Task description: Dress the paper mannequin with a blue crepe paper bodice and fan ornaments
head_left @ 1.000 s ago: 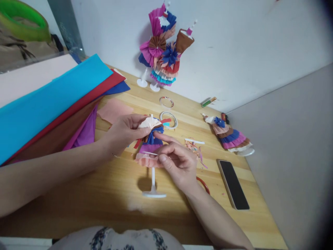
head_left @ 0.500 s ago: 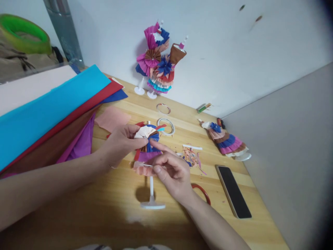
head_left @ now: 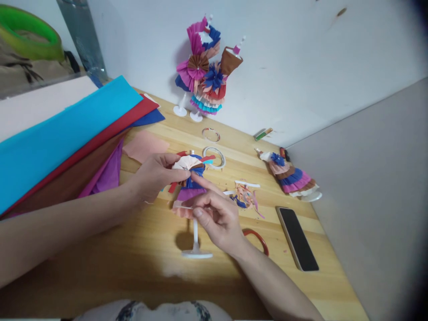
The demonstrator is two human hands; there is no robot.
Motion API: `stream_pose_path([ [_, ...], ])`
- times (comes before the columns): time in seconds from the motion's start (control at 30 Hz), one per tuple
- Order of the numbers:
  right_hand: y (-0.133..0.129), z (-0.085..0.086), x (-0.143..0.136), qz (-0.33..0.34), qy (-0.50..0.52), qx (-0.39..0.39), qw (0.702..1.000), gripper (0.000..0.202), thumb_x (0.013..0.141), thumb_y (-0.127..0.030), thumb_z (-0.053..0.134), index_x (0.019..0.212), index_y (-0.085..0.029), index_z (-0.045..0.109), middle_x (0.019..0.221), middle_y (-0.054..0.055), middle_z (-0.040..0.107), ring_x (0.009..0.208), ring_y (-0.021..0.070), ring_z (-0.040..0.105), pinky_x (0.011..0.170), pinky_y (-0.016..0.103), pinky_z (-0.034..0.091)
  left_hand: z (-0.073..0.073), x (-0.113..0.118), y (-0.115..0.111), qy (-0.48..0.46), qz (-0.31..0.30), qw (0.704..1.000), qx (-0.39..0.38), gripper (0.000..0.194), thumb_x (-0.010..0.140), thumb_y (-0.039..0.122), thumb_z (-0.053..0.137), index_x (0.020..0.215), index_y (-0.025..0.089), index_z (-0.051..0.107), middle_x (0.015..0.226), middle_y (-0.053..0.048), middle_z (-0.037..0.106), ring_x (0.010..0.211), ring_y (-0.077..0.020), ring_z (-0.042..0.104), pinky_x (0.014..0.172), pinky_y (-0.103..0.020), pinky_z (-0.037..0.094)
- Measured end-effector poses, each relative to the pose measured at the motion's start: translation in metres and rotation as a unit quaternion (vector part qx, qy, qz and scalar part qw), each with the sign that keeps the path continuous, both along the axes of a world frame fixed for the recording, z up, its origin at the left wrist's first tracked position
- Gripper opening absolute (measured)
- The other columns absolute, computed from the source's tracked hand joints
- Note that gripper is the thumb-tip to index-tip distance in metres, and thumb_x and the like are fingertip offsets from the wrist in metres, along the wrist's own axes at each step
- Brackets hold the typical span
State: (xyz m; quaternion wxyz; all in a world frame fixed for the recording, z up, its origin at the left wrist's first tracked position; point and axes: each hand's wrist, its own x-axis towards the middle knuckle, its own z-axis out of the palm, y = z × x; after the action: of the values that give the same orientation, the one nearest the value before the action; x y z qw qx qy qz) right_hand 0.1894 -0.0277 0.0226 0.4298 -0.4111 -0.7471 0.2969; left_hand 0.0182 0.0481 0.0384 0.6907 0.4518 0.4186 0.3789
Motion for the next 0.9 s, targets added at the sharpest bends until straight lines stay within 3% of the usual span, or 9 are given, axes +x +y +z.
stream_pose_path([
  [0.2, 0.0, 0.001, 0.0, 0.014, -0.018, 0.022, 1.0, 0.015, 0.091, -0.016, 0.058, 0.078, -0.023, 0.059, 0.077, 0.007, 0.076, 0.134, 0.0255, 0.055, 0.079, 0.031, 0.058, -0.001, 0.001, 0.001, 0.025, 0.008, 1.0, -0.007, 0.007, 0.057, 0.019, 0.072, 0.058, 0.012, 0.071, 0.05, 0.0, 0.061, 0.047, -0.0094, 0.046, 0.046, -0.022, 0.033],
  [0.37, 0.001, -0.003, 0.002, 0.037, -0.086, 0.091, 0.991, 0.014, 0.09, -0.01, 0.054, 0.085, -0.022, 0.059, 0.082, 0.008, 0.076, 0.136, 0.0251, 0.053, 0.094, 0.036, 0.056, -0.002, 0.0, 0.003, 0.06, 0.005, 0.998, 0.012, 0.006, 0.057, 0.019, 0.068, 0.056, 0.013, 0.069, 0.049, 0.001, 0.058, 0.046, -0.0091, 0.045, 0.044, -0.021, 0.031],
  [0.47, 0.003, -0.008, 0.005, 0.038, -0.164, 0.15, 0.974, 0.014, 0.091, -0.009, 0.051, 0.086, -0.019, 0.059, 0.108, 0.017, 0.075, 0.134, 0.0263, 0.054, 0.088, 0.034, 0.059, -0.002, 0.0, 0.004, 0.066, 0.006, 0.998, 0.023, 0.006, 0.056, 0.019, 0.066, 0.055, 0.014, 0.068, 0.046, 0.003, 0.055, 0.046, -0.0087, 0.044, 0.042, -0.021, 0.029],
  [0.53, 0.005, -0.011, 0.008, 0.03, -0.223, 0.185, 0.957, 0.013, 0.092, -0.011, 0.05, 0.085, -0.018, 0.059, 0.135, 0.024, 0.062, 0.129, 0.0275, 0.059, 0.081, 0.033, 0.061, -0.001, -0.001, 0.004, 0.064, 0.009, 0.998, 0.026, 0.006, 0.055, 0.019, 0.066, 0.055, 0.013, 0.068, 0.045, 0.003, 0.055, 0.045, -0.0085, 0.043, 0.041, -0.021, 0.028],
  [0.63, 0.007, -0.011, 0.011, 0.03, -0.267, 0.234, 0.934, 0.009, 0.092, -0.011, 0.053, 0.087, -0.017, 0.059, 0.146, 0.026, 0.052, 0.123, 0.0277, 0.063, 0.08, 0.034, 0.061, 0.001, -0.002, 0.007, 0.053, 0.009, 0.998, 0.022, 0.005, 0.054, 0.018, 0.067, 0.053, 0.014, 0.068, 0.044, 0.002, 0.056, 0.043, -0.008, 0.042, 0.04, -0.021, 0.029],
  [0.7, 0.006, -0.008, 0.012, 0.033, -0.235, 0.247, 0.94, 0.011, 0.09, -0.009, 0.053, 0.089, -0.017, 0.06, 0.137, 0.024, 0.06, 0.119, 0.0269, 0.065, 0.081, 0.035, 0.061, 0.001, -0.003, 0.009, 0.035, 0.012, 0.999, 0.011, 0.005, 0.053, 0.018, 0.069, 0.055, 0.013, 0.069, 0.047, 0.001, 0.059, 0.044, -0.0083, 0.045, 0.04, -0.02, 0.03],
  [0.77, 0.004, -0.003, 0.011, 0.025, -0.15, 0.205, 0.967, 0.012, 0.09, -0.01, 0.054, 0.087, -0.018, 0.061, 0.119, 0.019, 0.071, 0.113, 0.0258, 0.068, 0.078, 0.034, 0.061, 0.001, -0.005, 0.011, 0.01, 0.006, 1.0, 0.0, 0.009, 0.053, 0.02, 0.072, 0.057, 0.012, 0.071, 0.053, -0.002, 0.065, 0.048, -0.0097, 0.05, 0.041, -0.02, 0.033],
  [0.83, 0.002, 0.001, 0.008, 0.01, -0.017, 0.102, 0.995, 0.01, 0.092, -0.017, 0.056, 0.084, -0.02, 0.061, 0.101, 0.012, 0.074, 0.094, 0.0223, 0.073, 0.064, 0.029, 0.06, 0.0, -0.006, 0.011, -0.02, -0.02, 0.999, -0.015, 0.01, 0.054, 0.021, 0.073, 0.058, 0.011, 0.073, 0.057, -0.005, 0.068, 0.051, -0.0109, 0.053, 0.044, -0.02, 0.036],
  [0.9, 0.002, 0.001, 0.005, 0.003, 0.131, -0.016, 0.991, 0.012, 0.094, -0.026, 0.059, 0.083, -0.021, 0.061, 0.093, 0.007, 0.071, 0.065, 0.0143, 0.069, 0.048, 0.024, 0.053, 0.0, -0.005, 0.009, -0.05, -0.054, 0.997, -0.033, 0.009, 0.056, 0.02, 0.075, 0.057, 0.012, 0.073, 0.057, -0.005, 0.069, 0.052, -0.0113, 0.055, 0.046, -0.021, 0.039],
])
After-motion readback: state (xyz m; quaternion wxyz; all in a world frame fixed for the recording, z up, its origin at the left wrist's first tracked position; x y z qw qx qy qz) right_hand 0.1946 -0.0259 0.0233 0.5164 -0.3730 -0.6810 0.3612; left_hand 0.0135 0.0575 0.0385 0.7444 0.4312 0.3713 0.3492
